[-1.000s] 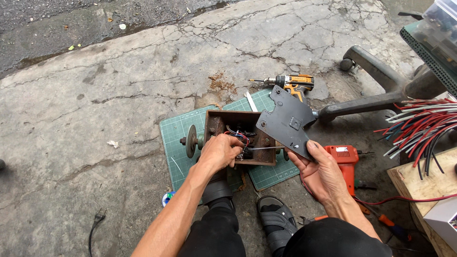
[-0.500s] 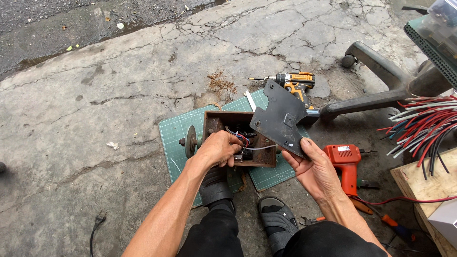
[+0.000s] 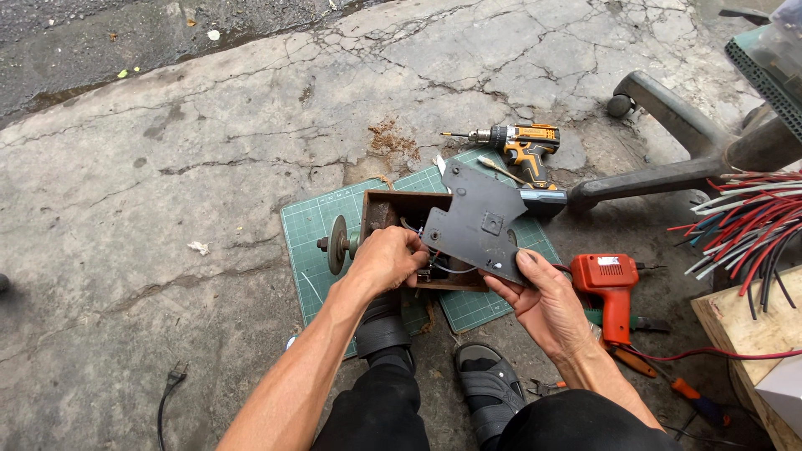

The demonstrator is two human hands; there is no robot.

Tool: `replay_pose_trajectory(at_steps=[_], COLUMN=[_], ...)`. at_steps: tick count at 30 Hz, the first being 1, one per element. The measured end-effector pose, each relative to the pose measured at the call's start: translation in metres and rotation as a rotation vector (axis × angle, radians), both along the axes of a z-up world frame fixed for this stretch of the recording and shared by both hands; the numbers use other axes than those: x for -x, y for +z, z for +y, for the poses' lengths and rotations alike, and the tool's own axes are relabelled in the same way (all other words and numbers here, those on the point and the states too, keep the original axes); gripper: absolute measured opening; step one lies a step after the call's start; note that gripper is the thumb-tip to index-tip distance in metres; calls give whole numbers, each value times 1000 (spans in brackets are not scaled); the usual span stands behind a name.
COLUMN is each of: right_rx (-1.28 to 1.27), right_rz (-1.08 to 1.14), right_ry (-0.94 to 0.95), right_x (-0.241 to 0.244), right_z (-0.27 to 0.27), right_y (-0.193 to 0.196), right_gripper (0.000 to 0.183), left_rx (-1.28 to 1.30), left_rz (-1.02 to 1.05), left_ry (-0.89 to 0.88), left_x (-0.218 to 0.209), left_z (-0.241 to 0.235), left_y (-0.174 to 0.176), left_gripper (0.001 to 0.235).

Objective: The person is soldering wires to a black plastic component mounted on a wooden base. They use a soldering iron to apply solder to the connection points and then use a brush to clean the area.

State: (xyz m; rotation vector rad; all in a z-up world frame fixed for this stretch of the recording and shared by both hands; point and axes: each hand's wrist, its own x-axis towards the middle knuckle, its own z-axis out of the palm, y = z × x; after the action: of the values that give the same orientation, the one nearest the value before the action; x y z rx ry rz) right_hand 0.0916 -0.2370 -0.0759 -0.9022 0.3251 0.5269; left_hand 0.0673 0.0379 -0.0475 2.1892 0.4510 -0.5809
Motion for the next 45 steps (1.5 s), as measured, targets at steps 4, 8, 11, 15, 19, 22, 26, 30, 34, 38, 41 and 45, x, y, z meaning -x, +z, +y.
replay_pose_trajectory(at_steps=[4,8,11,15,19,22,26,30,34,38,41,45], right_rx=[37,50,40,16,13,17,19,45,71,163,197,228], right_rz=[-37,-53,-44,-4,32,44,46,27,-60,-155,-208,-169], right_ry=[54,83,90,103,161,200,211,200,216,232,251,233], right_x=[2,0,0,3,10,13,14,10,8,9,10,15], right_z=[8,12,13,19,36,45,52,47,42,42,39,47], right_y=[-4,-7,-11,-1,12,11,17,9,0,-10,-8,2], right_gripper=[24,25,26,28,31,34,36,36,35,32,32,34], left_rx=[-162,-312,-277,-74,129,214,307,408,591,586,574,628], left_rz=[-123,-217,-255,-261,-259,-291,-446,-462,-414,-399,-419,-439], left_ry=[-72,-123,-60,83,236,298,313,350,425,405,397,402], left_x=[8,20,28,49,72,81,85,72,68,68,67,71], left_z=[5,4,2,6,-4,-9,-10,-15,-23,-24,-25,-23], left_y=[-3,1,4,-9,3,10,2,-16,-2,-9,-15,-11], left_gripper=[20,25,31,28,22,16,14,19,16,18,20,20])
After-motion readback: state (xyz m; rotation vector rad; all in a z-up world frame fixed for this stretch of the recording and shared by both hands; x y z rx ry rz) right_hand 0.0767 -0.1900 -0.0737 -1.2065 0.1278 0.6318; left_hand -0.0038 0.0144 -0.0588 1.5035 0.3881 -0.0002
